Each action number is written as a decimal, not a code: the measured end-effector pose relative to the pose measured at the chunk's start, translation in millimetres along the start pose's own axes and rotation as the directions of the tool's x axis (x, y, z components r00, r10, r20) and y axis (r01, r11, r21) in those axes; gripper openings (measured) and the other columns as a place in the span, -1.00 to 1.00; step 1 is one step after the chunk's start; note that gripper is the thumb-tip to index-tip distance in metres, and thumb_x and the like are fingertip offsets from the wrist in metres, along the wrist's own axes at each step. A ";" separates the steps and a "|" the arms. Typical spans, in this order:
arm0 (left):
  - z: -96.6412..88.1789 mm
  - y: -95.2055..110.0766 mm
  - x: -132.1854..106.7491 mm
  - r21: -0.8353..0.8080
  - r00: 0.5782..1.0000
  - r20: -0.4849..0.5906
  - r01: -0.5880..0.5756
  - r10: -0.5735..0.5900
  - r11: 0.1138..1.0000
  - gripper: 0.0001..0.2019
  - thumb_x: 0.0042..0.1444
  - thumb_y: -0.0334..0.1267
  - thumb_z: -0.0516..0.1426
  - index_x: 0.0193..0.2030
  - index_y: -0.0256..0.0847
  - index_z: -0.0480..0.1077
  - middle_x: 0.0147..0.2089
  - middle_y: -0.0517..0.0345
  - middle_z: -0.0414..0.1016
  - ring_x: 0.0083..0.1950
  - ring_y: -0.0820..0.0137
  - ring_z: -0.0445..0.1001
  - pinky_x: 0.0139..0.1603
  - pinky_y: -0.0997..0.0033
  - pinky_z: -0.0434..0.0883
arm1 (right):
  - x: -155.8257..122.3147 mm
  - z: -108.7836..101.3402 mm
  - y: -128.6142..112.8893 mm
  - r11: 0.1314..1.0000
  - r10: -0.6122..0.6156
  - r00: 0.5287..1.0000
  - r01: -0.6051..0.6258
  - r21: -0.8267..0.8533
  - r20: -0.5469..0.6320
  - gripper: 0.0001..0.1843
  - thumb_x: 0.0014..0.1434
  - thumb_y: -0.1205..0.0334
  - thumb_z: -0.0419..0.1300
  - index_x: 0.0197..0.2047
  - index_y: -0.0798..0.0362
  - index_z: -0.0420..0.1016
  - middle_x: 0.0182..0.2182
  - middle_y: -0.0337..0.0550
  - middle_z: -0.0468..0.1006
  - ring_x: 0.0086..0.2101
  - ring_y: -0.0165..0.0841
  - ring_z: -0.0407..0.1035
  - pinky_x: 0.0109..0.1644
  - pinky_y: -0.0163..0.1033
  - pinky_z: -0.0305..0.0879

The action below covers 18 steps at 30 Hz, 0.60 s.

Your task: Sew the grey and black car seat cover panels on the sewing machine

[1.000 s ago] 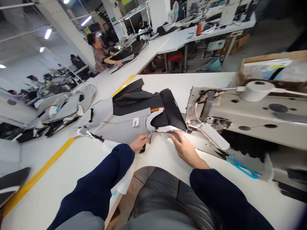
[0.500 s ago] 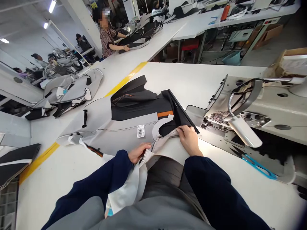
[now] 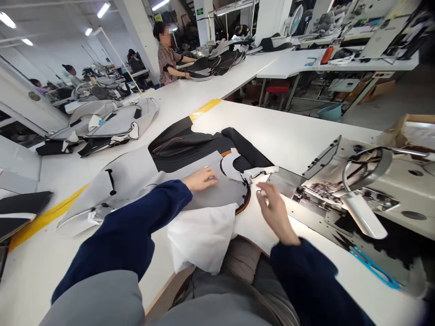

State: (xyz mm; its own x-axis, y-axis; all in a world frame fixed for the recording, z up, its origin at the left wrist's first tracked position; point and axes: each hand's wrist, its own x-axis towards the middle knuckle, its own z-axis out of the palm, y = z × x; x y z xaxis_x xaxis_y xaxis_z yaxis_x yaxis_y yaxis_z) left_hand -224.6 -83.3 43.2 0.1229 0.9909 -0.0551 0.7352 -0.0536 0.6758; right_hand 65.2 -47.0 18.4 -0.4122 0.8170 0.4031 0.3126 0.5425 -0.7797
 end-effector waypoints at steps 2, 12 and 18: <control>3.0 -20.9 -4.0 0.316 0.988 0.091 -0.149 0.127 0.937 -0.72 0.14 -0.11 0.16 -0.06 -0.18 0.45 0.01 -0.01 0.36 0.02 0.24 0.32 0.10 0.24 0.24 | -43.7 6.5 -23.7 0.989 0.014 0.983 -0.040 0.141 0.185 -0.71 0.31 0.12 -0.04 0.01 -0.05 0.40 -0.03 0.03 0.42 -0.04 -0.17 0.35 -0.06 -0.07 0.38; 28.6 -4.2 59.1 0.568 0.959 0.165 -0.284 0.231 0.772 -0.88 0.11 -0.24 0.17 -0.25 -0.23 0.44 -0.10 -0.02 0.40 0.06 0.15 0.27 0.28 -0.10 -0.15 | -129.6 70.8 -66.9 0.436 0.224 0.550 -0.795 0.422 0.805 -0.30 0.08 -0.21 0.24 0.19 -0.05 0.29 0.19 0.04 0.30 0.07 -0.12 0.32 0.10 -0.01 0.28; -33.6 55.8 39.1 0.386 0.917 0.175 -0.399 0.359 0.832 -0.89 0.13 -0.32 0.09 -0.42 -0.21 0.36 -0.46 0.19 0.31 -0.31 0.38 0.29 0.24 0.16 0.02 | -107.7 76.7 -75.6 -0.023 0.422 0.511 -0.820 0.573 0.749 -0.39 0.04 0.00 0.34 0.13 -0.08 0.32 0.30 -0.04 0.13 0.19 -0.20 0.19 0.20 -0.06 0.19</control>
State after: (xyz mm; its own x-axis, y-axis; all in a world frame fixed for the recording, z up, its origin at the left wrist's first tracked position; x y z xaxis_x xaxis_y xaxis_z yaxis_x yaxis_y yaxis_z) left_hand -201.2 -43.4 103.5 0.4931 0.8677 0.0632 0.8197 -0.4878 0.3003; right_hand 20.4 -191.0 -2.8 -0.7198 0.5003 -0.4813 -0.1592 -0.7937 -0.5871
